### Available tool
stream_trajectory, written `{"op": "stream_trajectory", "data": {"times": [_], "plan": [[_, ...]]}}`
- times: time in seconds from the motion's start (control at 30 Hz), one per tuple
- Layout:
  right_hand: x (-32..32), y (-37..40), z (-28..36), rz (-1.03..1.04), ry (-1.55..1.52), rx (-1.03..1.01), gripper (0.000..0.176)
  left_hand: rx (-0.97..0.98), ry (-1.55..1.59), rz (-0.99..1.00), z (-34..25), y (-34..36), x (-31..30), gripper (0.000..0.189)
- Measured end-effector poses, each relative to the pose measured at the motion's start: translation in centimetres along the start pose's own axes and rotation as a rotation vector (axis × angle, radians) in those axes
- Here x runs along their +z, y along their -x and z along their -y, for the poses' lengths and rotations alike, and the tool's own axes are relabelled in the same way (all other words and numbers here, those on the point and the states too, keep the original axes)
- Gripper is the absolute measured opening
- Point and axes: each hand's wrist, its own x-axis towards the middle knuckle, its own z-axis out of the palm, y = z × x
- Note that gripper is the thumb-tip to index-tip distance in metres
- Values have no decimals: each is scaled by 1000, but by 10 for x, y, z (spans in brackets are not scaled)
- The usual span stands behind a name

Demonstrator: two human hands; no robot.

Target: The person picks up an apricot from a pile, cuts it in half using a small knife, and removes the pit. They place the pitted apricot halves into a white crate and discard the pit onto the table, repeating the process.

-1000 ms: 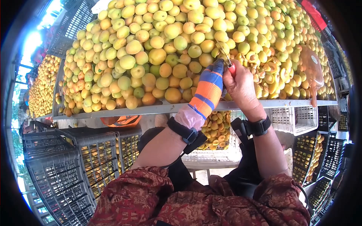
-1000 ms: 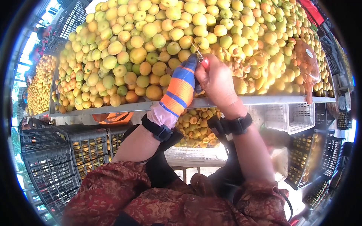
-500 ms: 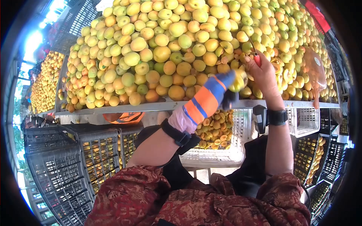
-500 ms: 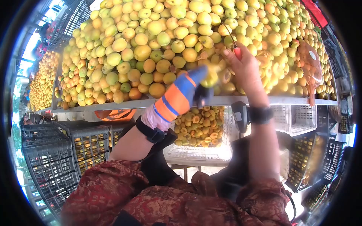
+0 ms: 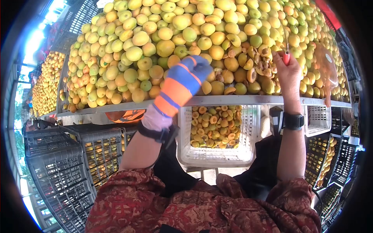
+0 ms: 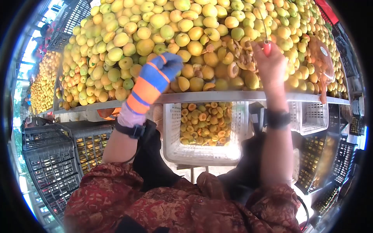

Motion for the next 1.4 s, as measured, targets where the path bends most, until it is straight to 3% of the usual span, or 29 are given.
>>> {"op": "stream_trajectory", "data": {"times": [0.07, 0.1, 0.23, 0.27, 0.33, 0.4, 0.47, 0.6, 0.73, 0.77, 0.87, 0.93, 1.03, 1.17, 1.23, 1.33, 1.37, 1.4], "plan": [[-11, -9, -9, -22, 25, 44, 26, 10, -57, -97, 22, -11, -4, 17], [-14, -11, -14, -48, -26, 44, 27, 132, -313, -60, 10, -6, 3, 21], [-33, -16, -35, -34, 32, 88, 23, 206, -568, 85, 13, -1, 28, 17], [-37, -13, -36, 61, 32, 159, 24, 211, -570, 95, 8, -3, 32, 17], [-46, -5, -21, 310, 148, 240, 28, 185, -268, 46, -1, -6, 43, 16], [-44, 10, -29, 464, 264, 187, 30, 181, -189, 32, 1, -13, 54, 16], [-45, 25, -9, 462, 430, 75, 29, 183, -116, 10, 1, -18, 62, 15], [-39, 45, -4, 509, 330, 31, 33, 121, -212, 60, 1, -20, 72, 15], [-40, 43, -10, 354, 255, 27, 34, 220, -160, 4, -3, -18, 73, 15], [-43, 35, -8, 320, 271, 32, 35, -3, -45, 25, -8, -16, 71, 15], [-56, 11, -17, 241, 322, 73, 30, -47, -71, -41, -11, -20, 66, 16], [-55, -4, -17, 189, 359, 108, 26, 33, 45, -63, 11, -33, 62, 17], [-43, -23, -9, 71, 222, 100, 27, -12, 233, -120, 11, -35, 56, 17], [-16, -51, 9, 116, 342, 119, 26, -42, 368, -108, 9, -34, 50, 18], [-2, -65, 12, 380, 383, 130, 34, -47, 324, -108, 11, -33, 48, 18], [7, -61, 12, 271, 407, 38, 38, 0, 286, -97, 8, -26, 46, 18], [6, -55, 12, 326, 416, 130, 34, -23, 283, -73, 10, -26, 46, 17], [7, -45, 13, 299, 481, 83, 34, -18, 288, -78, 7, -25, 46, 17]]}}
